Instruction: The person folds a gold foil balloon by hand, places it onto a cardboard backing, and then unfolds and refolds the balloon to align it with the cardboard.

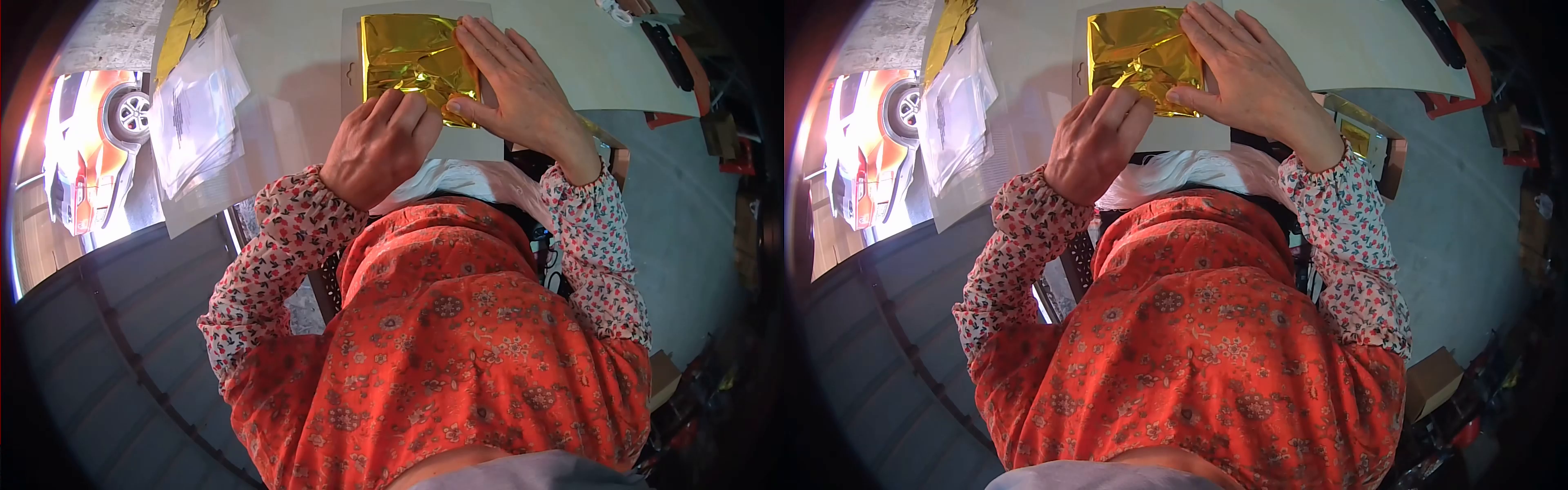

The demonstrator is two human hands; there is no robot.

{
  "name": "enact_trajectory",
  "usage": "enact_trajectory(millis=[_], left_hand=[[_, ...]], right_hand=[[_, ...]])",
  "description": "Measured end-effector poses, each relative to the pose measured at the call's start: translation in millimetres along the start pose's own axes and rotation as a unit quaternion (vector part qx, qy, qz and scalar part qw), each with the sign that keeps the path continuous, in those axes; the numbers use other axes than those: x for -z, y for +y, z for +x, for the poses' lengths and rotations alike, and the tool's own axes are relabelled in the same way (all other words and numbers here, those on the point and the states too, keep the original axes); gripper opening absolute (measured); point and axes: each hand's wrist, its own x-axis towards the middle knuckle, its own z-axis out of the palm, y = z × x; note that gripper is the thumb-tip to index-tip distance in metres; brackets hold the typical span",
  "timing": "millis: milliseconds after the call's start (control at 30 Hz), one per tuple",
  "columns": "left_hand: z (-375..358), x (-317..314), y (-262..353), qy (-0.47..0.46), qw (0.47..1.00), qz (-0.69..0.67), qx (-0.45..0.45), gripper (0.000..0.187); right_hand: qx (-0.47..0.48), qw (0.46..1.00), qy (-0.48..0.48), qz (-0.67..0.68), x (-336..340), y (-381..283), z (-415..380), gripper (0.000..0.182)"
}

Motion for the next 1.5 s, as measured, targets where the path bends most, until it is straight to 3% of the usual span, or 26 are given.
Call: enact_trajectory(millis=[300, 500, 533, 667, 933, 1033, 1133, 1233, 1267, 1367, 1500], left_hand=[[-11, -8, 0, 0.032, 0.999, -0.014, -0.026, 0.034], [-26, -14, 9, 0.089, 0.995, -0.031, -0.009, 0.045], [-31, -23, 7, 0.086, 0.996, 0.016, -0.025, 0.05], [-38, -25, 21, 0.061, 0.996, -0.023, 0.064, 0.057], [-38, -40, 31, 0.127, 0.986, 0.019, 0.106, 0.057], [-37, -42, 30, 0.138, 0.984, 0.017, 0.113, 0.053], [-35, -43, 29, 0.14, 0.983, 0.02, 0.117, 0.049], [-32, -40, 30, 0.126, 0.986, 0.016, 0.11, 0.049], [-31, -38, 30, 0.119, 0.987, 0.013, 0.107, 0.05], [-30, -39, 28, 0.108, 0.989, 0.004, 0.105, 0.05], [-34, -45, 27, 0.127, 0.988, -0.012, 0.088, 0.05]], right_hand=[[-0.004, 1.0, -0.001, 0.011, 1, 0, 2, 0.086], [-0.015, 1.0, 0.001, 0.022, -1, 0, 1, 0.086], [-0.017, 0.999, 0.004, 0.028, -2, 1, 0, 0.086], [-0.007, 0.999, 0.027, 0.024, -1, 0, 1, 0.086], [-0.006, 0.999, 0.022, 0.033, 0, 1, 1, 0.088], [-0.003, 0.991, 0.065, 0.119, 3, 3, 4, 0.08], [0.013, 0.989, 0.119, 0.091, 27, -4, 15, 0.064], [-0.024, 0.96, 0.03, 0.279, 39, -39, 29, 0.062], [0.019, 0.964, 0.091, 0.25, 11, -35, 34, 0.052], [0.05, 0.992, 0.097, 0.063, -15, -46, 45, 0.052], [0.019, 0.996, 0.063, 0.058, -23, -44, 43, 0.06]])
